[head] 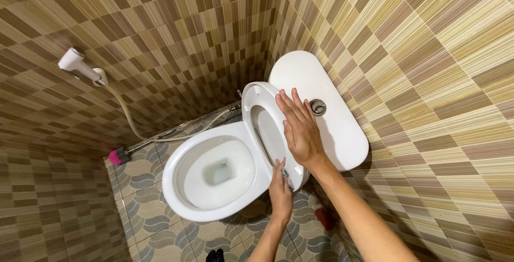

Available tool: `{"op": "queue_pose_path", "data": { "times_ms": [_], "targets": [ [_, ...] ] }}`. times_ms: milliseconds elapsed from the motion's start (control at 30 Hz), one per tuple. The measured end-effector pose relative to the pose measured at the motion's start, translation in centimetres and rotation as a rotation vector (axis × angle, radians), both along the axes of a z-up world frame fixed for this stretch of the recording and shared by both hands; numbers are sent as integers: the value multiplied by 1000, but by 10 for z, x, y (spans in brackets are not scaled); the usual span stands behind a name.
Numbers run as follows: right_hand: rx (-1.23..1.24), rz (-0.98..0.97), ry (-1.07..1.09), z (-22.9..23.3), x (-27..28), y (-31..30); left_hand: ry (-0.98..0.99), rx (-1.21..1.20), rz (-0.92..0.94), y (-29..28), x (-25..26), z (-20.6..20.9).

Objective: The person cleans a white toilet using a checkered cloth. They wipe the rim, the underside of the seat, the lid, and the top of the tank. The person then closes the lid and wipes the top surface of the toilet seat and tank.

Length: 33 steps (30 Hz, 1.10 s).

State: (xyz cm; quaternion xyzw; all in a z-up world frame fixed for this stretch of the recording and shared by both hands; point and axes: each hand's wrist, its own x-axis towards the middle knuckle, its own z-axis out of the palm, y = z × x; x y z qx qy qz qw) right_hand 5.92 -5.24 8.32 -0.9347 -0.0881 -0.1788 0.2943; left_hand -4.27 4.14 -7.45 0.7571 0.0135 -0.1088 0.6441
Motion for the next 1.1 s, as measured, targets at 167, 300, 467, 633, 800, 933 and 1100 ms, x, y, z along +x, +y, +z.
{"op": "queue_pose_path", "data": {
  "times_ms": [167,300,467,633,800,933,1100],
  "targets": [
    [36,11,6,0,-1,-2,-308,454,-206,24,20,-69],
    [28,1,3,-1,-1,0,-513,807,-453,49,56,-102],
    [16,-9,27,1,0,-1,-704,1171,-738,61,120,-120],
    [-10,-20,32,2,2,-2,-982,1558,-786,61,188,-114],
    [20,-19,42,3,0,-2,-981,1595,-877,61,200,-120],
    [20,-27,35,1,1,-2,-902,1239,-777,51,140,-146],
    [23,-29,15,-2,0,-2,-574,592,-561,48,73,-110]
  ]
}}
